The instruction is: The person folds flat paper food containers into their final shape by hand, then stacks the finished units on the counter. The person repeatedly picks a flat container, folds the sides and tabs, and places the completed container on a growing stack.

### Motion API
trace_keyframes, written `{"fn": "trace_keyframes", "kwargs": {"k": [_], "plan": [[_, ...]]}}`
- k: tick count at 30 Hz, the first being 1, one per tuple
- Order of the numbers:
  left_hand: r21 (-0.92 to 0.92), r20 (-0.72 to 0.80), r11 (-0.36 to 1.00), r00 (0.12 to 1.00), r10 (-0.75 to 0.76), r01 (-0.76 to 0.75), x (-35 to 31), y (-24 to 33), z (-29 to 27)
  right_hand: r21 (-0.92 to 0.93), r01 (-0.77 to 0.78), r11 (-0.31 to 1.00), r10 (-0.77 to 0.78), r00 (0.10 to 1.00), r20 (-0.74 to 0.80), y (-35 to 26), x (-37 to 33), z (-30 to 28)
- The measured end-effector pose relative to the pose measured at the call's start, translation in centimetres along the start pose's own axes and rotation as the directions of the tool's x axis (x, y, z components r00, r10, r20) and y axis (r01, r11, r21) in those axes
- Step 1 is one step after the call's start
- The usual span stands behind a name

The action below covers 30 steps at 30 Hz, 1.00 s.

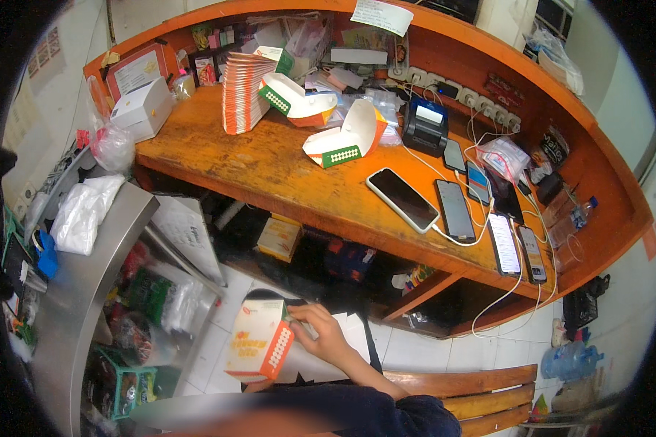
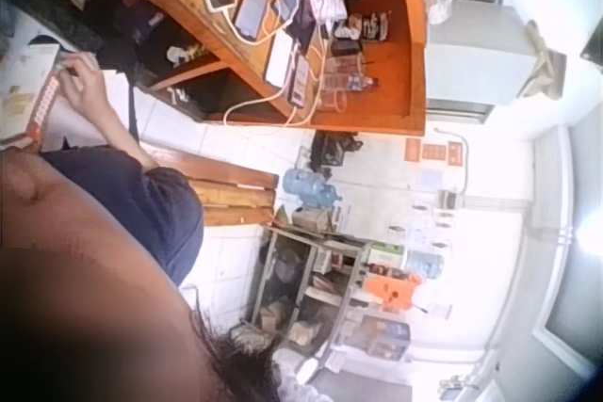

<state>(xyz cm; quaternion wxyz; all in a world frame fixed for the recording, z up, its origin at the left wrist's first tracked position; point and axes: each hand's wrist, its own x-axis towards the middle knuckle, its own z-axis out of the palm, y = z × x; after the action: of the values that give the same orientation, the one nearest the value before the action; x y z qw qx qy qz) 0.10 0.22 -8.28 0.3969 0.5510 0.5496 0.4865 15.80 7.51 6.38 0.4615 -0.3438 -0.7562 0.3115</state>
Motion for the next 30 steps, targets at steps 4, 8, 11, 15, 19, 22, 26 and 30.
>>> {"fn": "trace_keyframes", "kwargs": {"k": [4,8,11,15,19,22,26,30], "plan": [[0.058,-0.057,0.987,0.987,0.153,-0.149,2.3,1.0,0.4,-0.046,-0.138,0.989,0.14,0.989,0.041,1.3,-1.1,0.8],[0.05,0.066,0.995,0.994,0.087,-0.09,3.0,3.7,1.3,-0.112,-0.395,0.912,0.405,0.911,0.079,3.7,-2.3,1.6],[0.391,0.171,0.873,0.955,0.243,-0.292,2.4,5.4,1.4,-0.092,-0.476,0.875,0.484,0.868,0.115,5.4,-3.0,1.3],[0.196,0.167,0.976,0.984,0.058,-0.091,2.0,5.9,2.1,-0.194,-0.413,0.89,0.44,0.889,0.128,7.0,-4.3,1.4],[0.188,0.285,0.973,0.955,0.077,-0.134,1.5,5.7,2.7,-0.312,-0.478,0.821,0.528,0.843,0.1,9.1,-5.8,2.6],[0.445,0.395,0.872,0.919,0.012,-0.203,0.6,5.8,2.5,-0.36,-0.501,0.787,0.565,0.82,0.093,10.8,-6.4,3.0],[0.45,0.332,0.891,0.937,-0.11,-0.055,0.0,4.8,1.4,-0.006,-0.719,0.695,0.668,0.643,0.373,11.6,-7.3,1.5],[0.169,0.0,0.985,1.0,0.017,-0.016,-0.7,2.2,0.9,0.393,-0.8,0.453,0.591,0.6,0.54,11.2,-8.0,0.4]]}}
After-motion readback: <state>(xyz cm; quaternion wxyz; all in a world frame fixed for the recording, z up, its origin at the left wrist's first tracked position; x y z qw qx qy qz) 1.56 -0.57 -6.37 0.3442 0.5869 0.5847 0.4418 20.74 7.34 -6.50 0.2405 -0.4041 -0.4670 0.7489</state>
